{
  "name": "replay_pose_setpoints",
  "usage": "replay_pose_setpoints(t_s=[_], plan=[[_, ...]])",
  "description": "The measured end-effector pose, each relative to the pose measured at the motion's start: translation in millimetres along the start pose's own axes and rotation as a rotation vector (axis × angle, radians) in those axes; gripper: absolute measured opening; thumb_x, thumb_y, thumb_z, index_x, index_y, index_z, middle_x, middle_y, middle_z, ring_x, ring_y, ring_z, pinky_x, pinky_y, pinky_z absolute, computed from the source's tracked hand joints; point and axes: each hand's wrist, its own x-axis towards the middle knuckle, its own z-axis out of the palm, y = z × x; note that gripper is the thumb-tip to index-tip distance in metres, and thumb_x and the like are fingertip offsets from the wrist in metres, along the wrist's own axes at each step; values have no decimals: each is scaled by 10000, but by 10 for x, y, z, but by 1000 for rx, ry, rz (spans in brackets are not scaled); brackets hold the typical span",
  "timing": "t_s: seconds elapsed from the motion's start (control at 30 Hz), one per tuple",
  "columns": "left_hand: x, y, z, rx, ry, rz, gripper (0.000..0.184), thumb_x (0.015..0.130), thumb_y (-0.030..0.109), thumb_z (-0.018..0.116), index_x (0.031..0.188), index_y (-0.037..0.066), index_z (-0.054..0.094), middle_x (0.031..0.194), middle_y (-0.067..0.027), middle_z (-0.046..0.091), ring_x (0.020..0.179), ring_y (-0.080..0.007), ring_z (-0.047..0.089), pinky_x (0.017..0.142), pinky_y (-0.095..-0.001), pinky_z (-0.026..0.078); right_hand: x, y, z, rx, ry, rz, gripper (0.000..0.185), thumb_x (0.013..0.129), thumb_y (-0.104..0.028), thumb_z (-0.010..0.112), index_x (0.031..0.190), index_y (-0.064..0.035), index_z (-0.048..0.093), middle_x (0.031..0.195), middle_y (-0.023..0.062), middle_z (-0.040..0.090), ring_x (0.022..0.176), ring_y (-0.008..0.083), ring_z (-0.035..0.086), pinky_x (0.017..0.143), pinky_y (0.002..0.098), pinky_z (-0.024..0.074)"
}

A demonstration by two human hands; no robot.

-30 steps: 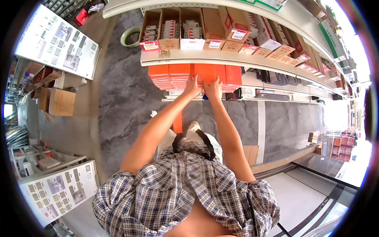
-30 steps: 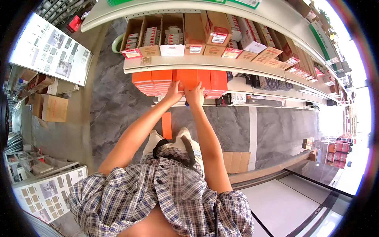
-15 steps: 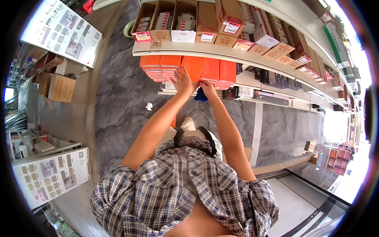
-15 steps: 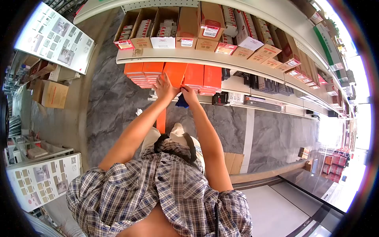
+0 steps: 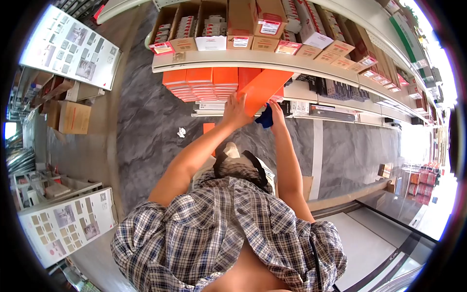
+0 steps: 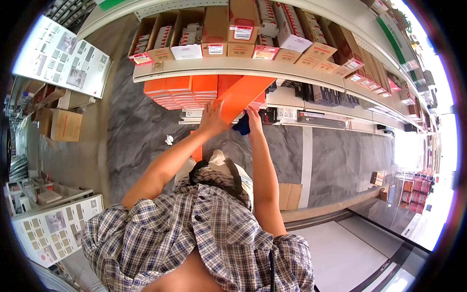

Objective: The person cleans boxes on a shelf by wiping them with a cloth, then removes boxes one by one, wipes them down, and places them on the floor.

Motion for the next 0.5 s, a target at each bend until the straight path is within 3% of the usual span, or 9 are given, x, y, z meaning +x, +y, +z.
replay_pose_setpoints(t_s=[0.07, 0.2, 0.23, 0.27, 0.33, 0.37, 0.4, 0.47, 0.5], plan=[[38, -105, 65, 29, -55, 34, 902, 624, 331, 749, 1352, 70, 285, 1318, -281, 312, 1209, -458, 337, 1005, -523, 322, -20, -10, -65, -229, -89, -100, 258, 935, -194, 498, 1134, -49, 573, 921, 39, 629, 779, 111, 590, 657, 253, 479], [217, -469, 41, 16, -111, 76, 930, 585, 335, 758, 1366, 133, 294, 1360, -228, 303, 1241, -429, 318, 1028, -512, 287, 27, 83, -227, -343, 106, -219, 256, 876, -173, 508, 1103, -65, 552, 933, 24, 588, 821, 120, 541, 739, 266, 455], [248, -522, 23, 70, -117, 111, 926, 588, 338, 755, 1367, 144, 294, 1368, -225, 297, 1250, -433, 312, 1032, -517, 283, 147, 143, -347, -375, 109, -222, 316, 806, -129, 496, 1109, -41, 515, 1012, 88, 543, 870, 190, 516, 814, 307, 434], [269, -574, 17, 124, -124, 142, 922, 590, 341, 752, 1368, 155, 294, 1377, -223, 290, 1258, -437, 306, 1035, -522, 280, 94, 118, -304, -380, 105, -214, 316, 806, -129, 496, 1109, -41, 515, 1012, 88, 543, 870, 190, 516, 814, 307, 434], [312, -670, 53, 75, -147, 148, 936, 592, 367, 750, 1378, 166, 285, 1389, -226, 276, 1269, -439, 303, 1041, -532, 274, -65, -64, -87, -832, 277, -522, 427, 748, -90, 492, 1167, -12, 457, 1093, 176, 489, 930, 287, 498, 861, 352, 416], [312, -687, 50, 83, -143, 169, 947, 589, 365, 756, 1383, 171, 278, 1391, -218, 279, 1265, -436, 311, 1040, -533, 279, -56, -104, -34, -909, 244, -599, 491, 713, -48, 503, 1194, 2, 419, 1138, 236, 436, 986, 369, 466, 902, 398, 399], [323, -695, 32, 91, -138, 191, 959, 586, 363, 763, 1388, 176, 271, 1392, -209, 281, 1262, -432, 319, 1038, -535, 284, -66, -164, 83, -910, 236, -600, 491, 713, -48, 503, 1194, 2, 419, 1138, 236, 436, 986, 369, 466, 902, 398, 399], [311, -698, -30, 94, -142, 198, 978, 586, 351, 777, 1393, 169, 256, 1397, -208, 273, 1277, -427, 299, 1045, -534, 285, -119, -239, 391, -973, 187, -885, 493, 719, -25, 540, 1194, 1, 409, 1125, 246, 437, 1006, 383, 473, 912, 415, 397], [303, -697, -39, 94, -151, 211, 997, 585, 338, 792, 1398, 161, 241, 1402, -207, 265, 1293, -422, 279, 1051, -533, 286, -169, -301, 546, -996, 131, -813, 510, 731, -33, 590, 1204, -12, 399, 1108, 240, 475, 1036, 368, 486, 908, 420, 404]])
